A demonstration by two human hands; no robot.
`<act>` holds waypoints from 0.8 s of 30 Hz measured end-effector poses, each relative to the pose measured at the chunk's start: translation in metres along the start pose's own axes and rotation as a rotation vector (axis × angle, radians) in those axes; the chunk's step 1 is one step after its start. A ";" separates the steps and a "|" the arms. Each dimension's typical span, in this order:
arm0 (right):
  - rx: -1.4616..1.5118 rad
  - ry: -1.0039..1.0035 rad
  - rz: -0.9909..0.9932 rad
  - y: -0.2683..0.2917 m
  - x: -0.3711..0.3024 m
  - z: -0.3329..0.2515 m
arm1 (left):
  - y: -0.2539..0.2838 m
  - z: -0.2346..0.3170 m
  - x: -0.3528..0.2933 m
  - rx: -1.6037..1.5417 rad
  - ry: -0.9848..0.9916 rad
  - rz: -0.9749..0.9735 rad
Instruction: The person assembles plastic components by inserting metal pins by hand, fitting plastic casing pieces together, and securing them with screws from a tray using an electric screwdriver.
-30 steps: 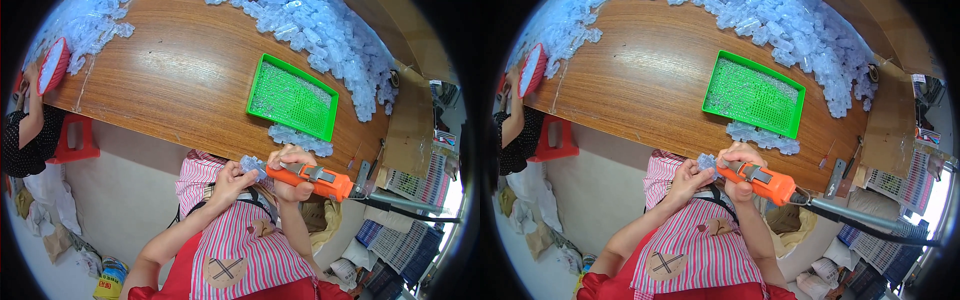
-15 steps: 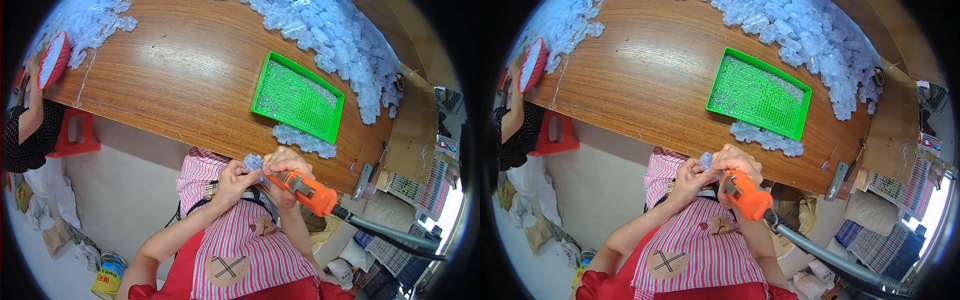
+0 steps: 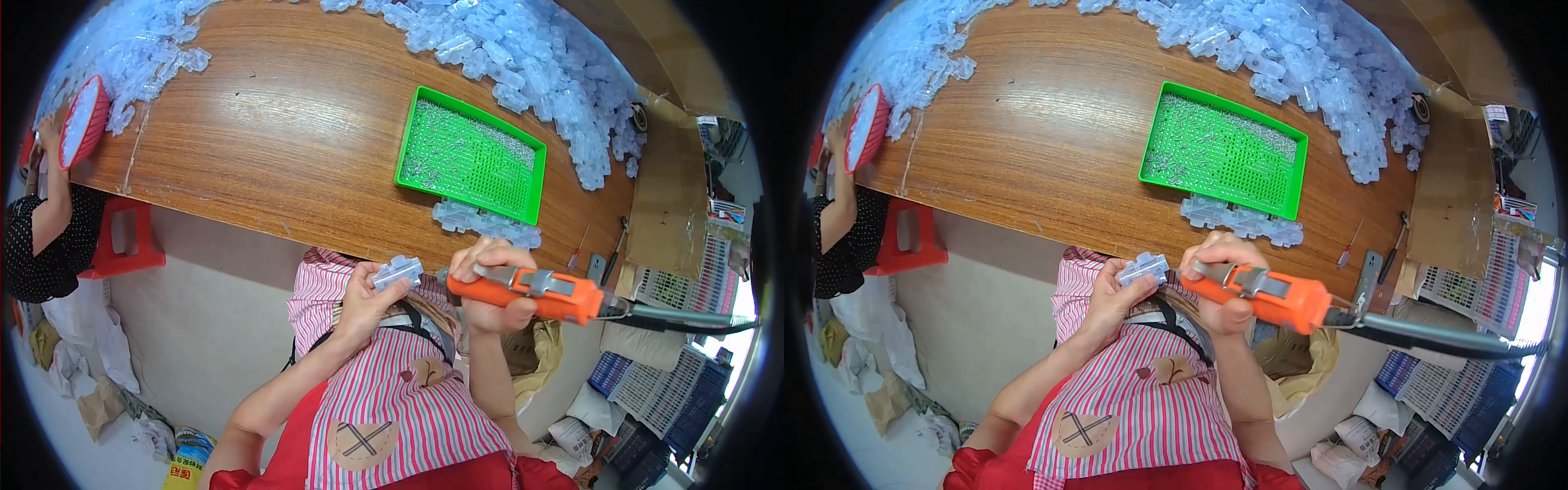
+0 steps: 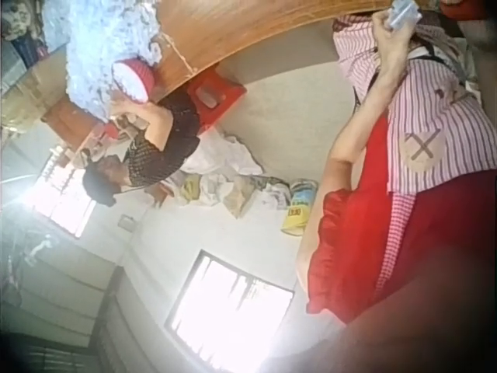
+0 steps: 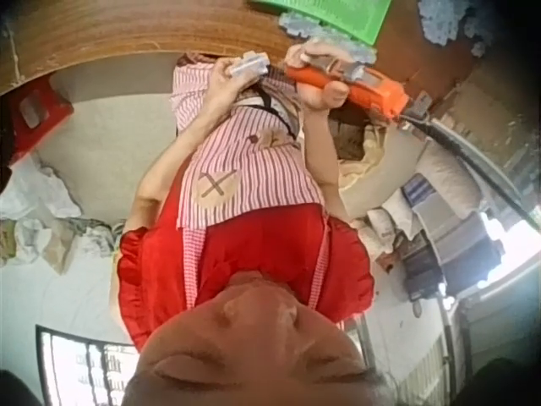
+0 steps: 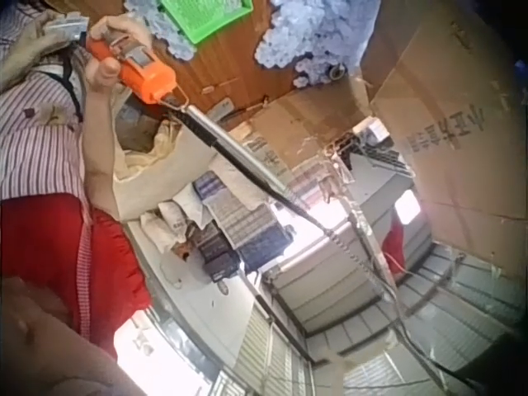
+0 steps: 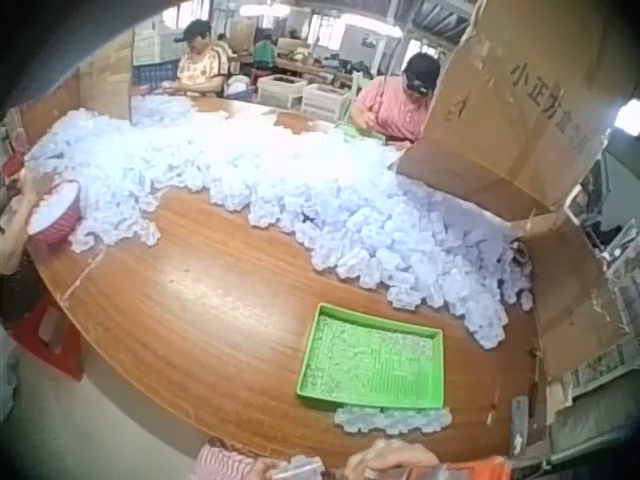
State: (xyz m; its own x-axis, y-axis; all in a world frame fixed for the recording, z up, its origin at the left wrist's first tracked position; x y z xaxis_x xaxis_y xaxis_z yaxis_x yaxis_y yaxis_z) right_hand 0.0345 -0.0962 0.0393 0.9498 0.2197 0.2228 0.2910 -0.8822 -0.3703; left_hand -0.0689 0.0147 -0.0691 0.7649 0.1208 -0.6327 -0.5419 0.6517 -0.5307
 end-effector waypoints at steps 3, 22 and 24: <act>-0.044 0.076 -0.023 -0.005 -0.003 0.006 | -0.002 0.000 0.003 0.021 -0.023 -0.013; -0.205 0.023 -0.153 -0.007 -0.005 0.025 | -0.003 -0.003 0.007 0.078 -0.061 -0.036; -0.202 0.021 -0.159 -0.008 -0.006 0.025 | -0.002 -0.004 0.005 0.094 -0.059 -0.037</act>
State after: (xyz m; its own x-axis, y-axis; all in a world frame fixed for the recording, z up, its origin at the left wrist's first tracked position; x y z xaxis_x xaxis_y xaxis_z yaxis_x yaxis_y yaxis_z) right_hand 0.0295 -0.0798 0.0189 0.8907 0.3553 0.2836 0.4055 -0.9030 -0.1424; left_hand -0.0652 0.0104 -0.0734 0.8044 0.1375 -0.5779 -0.4802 0.7233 -0.4963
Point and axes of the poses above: each hand's wrist, its own x-axis towards the middle knuckle, its own y-axis out of the back of the hand, z = x × y, the point moved 3 cm from there along x, towards the middle knuckle, and after that the axes turned 3 degrees about -y, right-handed, at the moved point
